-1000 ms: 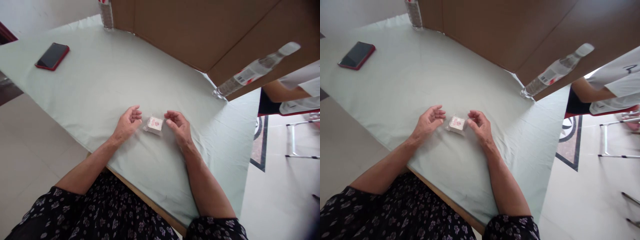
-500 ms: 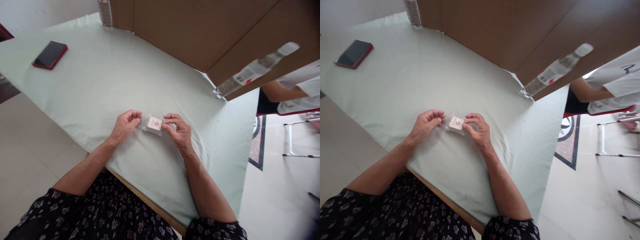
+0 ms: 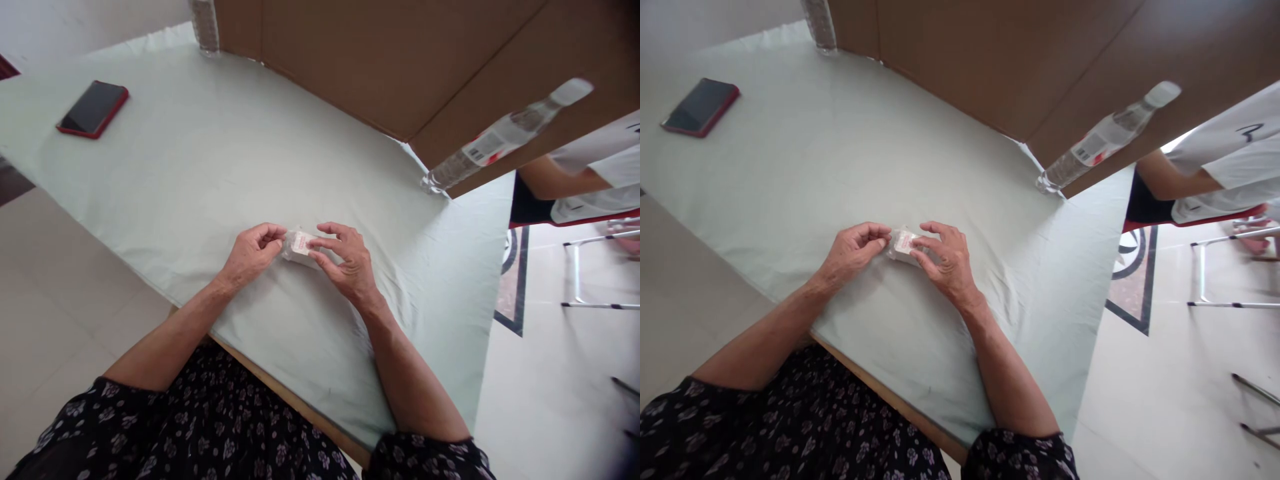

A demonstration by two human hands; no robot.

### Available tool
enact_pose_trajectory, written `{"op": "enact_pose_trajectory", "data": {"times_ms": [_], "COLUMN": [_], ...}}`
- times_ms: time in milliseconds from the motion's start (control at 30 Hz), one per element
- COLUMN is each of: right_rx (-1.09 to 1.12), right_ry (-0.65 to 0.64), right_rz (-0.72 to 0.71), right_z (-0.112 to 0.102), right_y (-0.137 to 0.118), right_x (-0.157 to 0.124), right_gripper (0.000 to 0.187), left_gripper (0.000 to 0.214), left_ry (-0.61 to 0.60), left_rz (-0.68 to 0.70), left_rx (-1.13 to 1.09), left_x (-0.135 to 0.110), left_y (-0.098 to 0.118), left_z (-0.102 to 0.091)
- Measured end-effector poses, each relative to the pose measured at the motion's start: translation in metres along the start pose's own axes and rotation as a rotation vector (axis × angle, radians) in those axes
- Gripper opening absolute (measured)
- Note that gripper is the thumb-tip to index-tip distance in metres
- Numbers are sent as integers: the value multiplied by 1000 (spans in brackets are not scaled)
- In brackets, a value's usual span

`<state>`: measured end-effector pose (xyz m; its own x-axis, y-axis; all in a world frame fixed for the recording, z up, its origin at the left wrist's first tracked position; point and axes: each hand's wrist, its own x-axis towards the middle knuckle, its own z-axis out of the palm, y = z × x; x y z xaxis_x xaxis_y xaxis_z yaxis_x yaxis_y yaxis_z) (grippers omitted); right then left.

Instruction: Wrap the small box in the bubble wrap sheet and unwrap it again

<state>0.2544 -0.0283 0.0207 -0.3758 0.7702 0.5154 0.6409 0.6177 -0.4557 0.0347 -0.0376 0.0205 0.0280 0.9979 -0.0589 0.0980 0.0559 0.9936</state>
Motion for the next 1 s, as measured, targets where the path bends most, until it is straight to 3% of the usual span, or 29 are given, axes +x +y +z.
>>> {"op": "enact_pose_trajectory", "data": {"times_ms": [300,633,1000], "right_rx": [-185,-338,-235], "right_ry": [34,87,71], "right_rz": [-125,-231,-139], "right_z": [1,2,5], "right_y": [-5,-7,-2], "right_x": [6,13,12], "right_gripper": [10,11,12], "left_gripper": [26,26,22], "left_ry": [-64,-65,-61], "left_rz": [229,316,333], "left_rx": [220,289,329], "left_x": [-5,-4,-4], "left_y": [-1,-4,-4], "left_z": [5,6,6]}}
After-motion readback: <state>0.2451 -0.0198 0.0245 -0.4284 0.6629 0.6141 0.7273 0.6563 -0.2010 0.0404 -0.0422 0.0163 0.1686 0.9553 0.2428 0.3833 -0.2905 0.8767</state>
